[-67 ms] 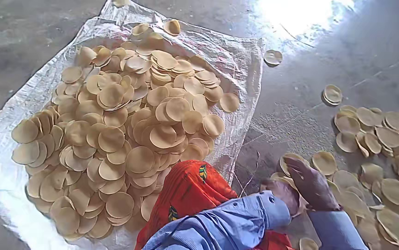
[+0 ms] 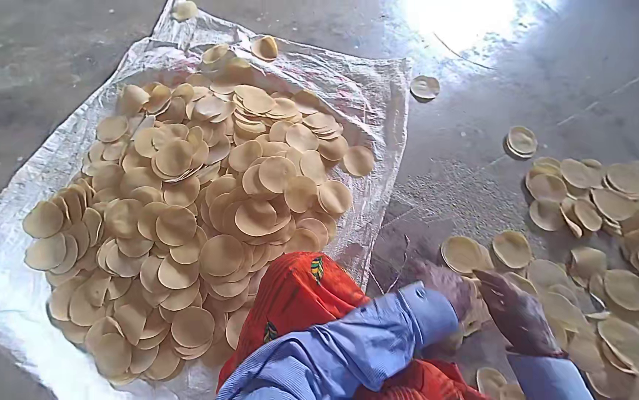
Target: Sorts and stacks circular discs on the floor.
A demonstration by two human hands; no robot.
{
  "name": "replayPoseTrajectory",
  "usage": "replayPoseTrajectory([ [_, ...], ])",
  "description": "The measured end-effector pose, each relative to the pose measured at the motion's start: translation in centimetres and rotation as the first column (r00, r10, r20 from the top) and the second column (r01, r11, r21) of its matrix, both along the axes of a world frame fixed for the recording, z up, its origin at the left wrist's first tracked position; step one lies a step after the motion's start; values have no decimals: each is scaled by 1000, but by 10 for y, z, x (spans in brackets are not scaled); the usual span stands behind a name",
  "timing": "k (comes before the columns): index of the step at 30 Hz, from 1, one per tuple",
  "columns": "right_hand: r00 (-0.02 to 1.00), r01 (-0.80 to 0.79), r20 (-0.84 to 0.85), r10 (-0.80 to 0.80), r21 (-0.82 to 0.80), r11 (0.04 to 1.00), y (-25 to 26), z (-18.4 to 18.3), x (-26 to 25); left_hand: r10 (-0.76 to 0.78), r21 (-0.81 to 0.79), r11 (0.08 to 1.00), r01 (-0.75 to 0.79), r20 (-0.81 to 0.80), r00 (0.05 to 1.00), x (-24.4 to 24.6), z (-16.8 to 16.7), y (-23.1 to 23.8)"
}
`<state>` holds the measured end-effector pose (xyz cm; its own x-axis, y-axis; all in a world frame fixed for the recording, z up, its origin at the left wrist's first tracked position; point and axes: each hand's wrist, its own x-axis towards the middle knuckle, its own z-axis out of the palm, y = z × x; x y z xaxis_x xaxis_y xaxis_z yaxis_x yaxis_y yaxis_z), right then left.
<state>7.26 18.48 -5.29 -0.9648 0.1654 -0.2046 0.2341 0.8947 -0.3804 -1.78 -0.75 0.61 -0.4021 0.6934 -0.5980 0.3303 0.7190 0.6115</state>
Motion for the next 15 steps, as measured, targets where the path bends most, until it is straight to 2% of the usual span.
replayPoseTrajectory([
  [3, 983, 157, 90, -158, 18, 987, 40, -9, 81, 188, 26, 982, -187, -223, 956, -41, 13, -39],
  [6, 940, 303, 174, -294, -26, 953, 54, -22, 132, 198, -119, 944, -307, -539, 819, -107, -4, -100],
  [8, 903, 375, 252, -349, -61, 925, 55, -28, 138, 188, -176, 904, -389, -653, 734, -152, -38, -150],
  [10, 913, 370, 224, -342, -96, 924, 52, -34, 131, 123, -205, 898, -388, -732, 671, -185, -77, -202],
  [12, 929, 345, 185, -319, -127, 930, 46, -41, 125, 72, -193, 908, -372, -803, 592, -196, -111, -246],
  [13, 932, 343, 174, -318, -134, 930, 44, -44, 123, 81, -184, 901, -393, -818, 570, -194, -113, -254],
  [14, 929, 347, 184, -321, -132, 928, 43, -45, 124, 98, -232, 874, -428, -777, 622, -183, -95, -253],
  [15, 921, 353, 221, -322, -120, 928, 42, -45, 128, 117, -501, 771, -394, -495, 861, -177, -46, -240],
])
